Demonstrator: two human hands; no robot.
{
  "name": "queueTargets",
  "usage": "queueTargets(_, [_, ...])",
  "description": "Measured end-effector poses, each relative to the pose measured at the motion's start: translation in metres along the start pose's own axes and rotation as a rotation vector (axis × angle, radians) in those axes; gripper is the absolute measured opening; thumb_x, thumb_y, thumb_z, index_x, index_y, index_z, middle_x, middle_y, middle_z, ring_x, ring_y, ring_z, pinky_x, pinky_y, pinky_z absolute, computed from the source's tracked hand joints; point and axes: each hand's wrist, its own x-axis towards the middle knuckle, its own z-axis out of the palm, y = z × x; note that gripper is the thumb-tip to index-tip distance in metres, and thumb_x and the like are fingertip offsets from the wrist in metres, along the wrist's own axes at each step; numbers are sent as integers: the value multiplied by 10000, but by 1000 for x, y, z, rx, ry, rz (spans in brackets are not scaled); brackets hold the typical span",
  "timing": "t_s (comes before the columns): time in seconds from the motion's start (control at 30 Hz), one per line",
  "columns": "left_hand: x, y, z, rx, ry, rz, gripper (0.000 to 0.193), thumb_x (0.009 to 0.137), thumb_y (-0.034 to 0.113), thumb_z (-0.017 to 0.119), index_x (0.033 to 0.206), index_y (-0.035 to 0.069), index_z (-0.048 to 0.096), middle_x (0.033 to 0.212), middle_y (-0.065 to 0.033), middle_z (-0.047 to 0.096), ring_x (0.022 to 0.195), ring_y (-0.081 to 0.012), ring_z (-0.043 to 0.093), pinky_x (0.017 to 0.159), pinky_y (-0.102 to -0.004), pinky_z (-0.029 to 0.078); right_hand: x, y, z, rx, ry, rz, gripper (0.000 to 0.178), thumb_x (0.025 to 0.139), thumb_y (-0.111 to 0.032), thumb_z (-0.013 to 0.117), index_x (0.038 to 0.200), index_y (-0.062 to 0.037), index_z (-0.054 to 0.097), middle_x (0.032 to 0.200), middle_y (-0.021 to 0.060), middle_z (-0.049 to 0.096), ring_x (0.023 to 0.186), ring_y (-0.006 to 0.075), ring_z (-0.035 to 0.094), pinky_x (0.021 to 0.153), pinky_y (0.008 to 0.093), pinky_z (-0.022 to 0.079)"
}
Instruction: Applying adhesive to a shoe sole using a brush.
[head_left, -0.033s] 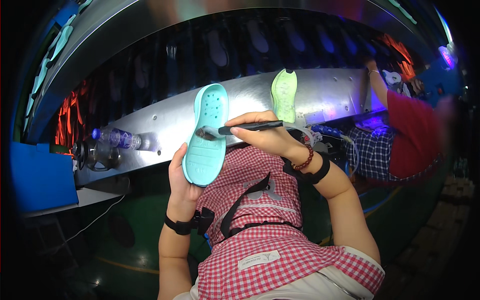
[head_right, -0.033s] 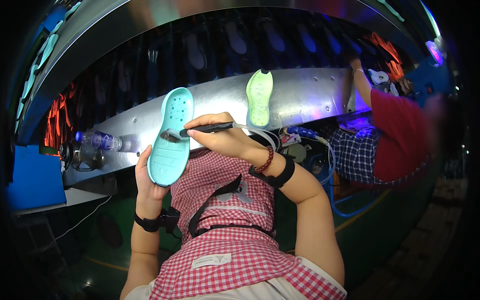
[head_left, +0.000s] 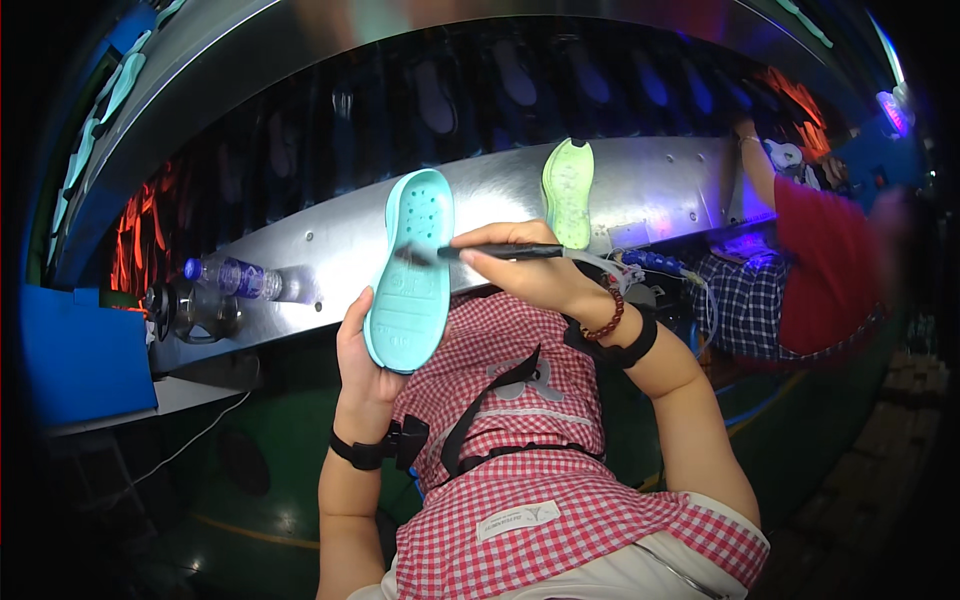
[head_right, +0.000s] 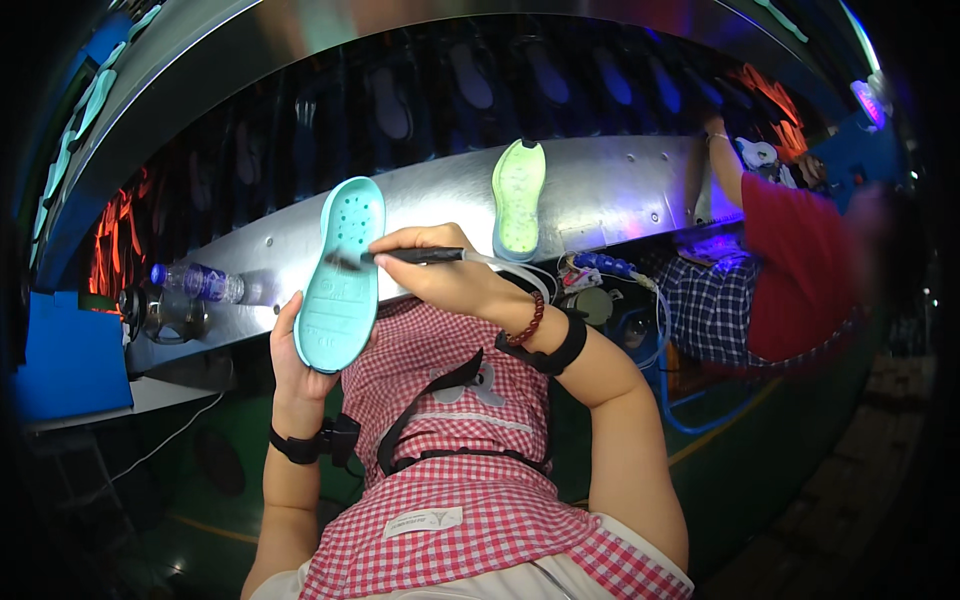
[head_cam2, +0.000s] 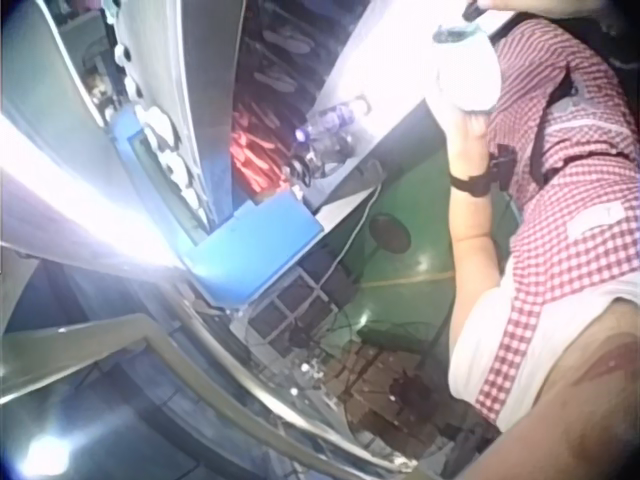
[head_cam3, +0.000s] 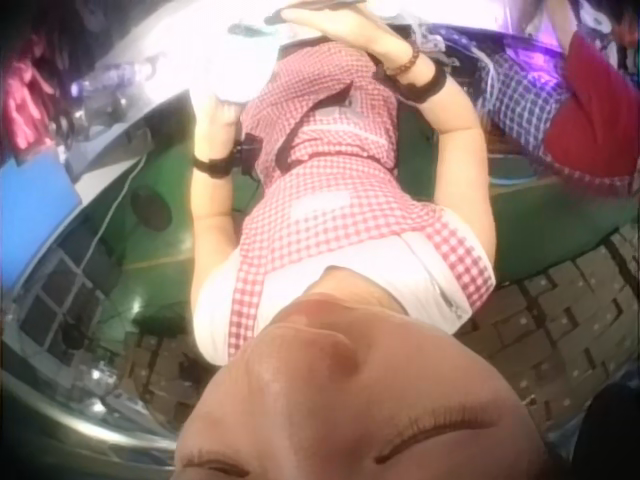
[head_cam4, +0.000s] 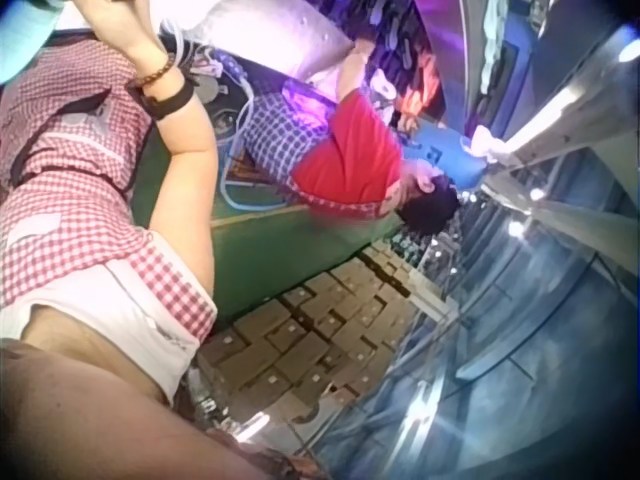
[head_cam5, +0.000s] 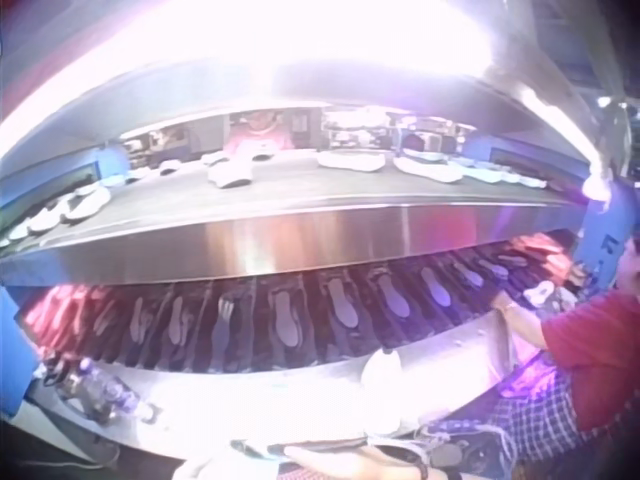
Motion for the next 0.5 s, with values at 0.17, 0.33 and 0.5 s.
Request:
queueTargets(0.17, [-4,-7,4,-2,33,-9,473,908,316,376,1208,-45,434,1112,-207,563,953,-354,594,781,-544,494,16,36,3,-116,294,-319,231,791,-28,609,1017,19,627,901,126,663,767,156,629,667,252,487])
queueTargets(0.33, [6,3,-15,35,26,151,461,915,315,370,1199,-40,446,1111,-195,568,975,-316,592,825,-463,494,-18,26,41,-208,41,-371,257,762,-40,631,1014,11,629,892,153,653,765,239,648,680,285,500])
queueTargets(0.5, [3,11,-9,22,49,117,472,911,330,380,1219,-23,436,1132,-189,557,1009,-310,575,829,-438,496,-20,23,23,495,-287,19,256,796,-69,615,1036,21,627,942,123,655,858,162,613,755,287,492])
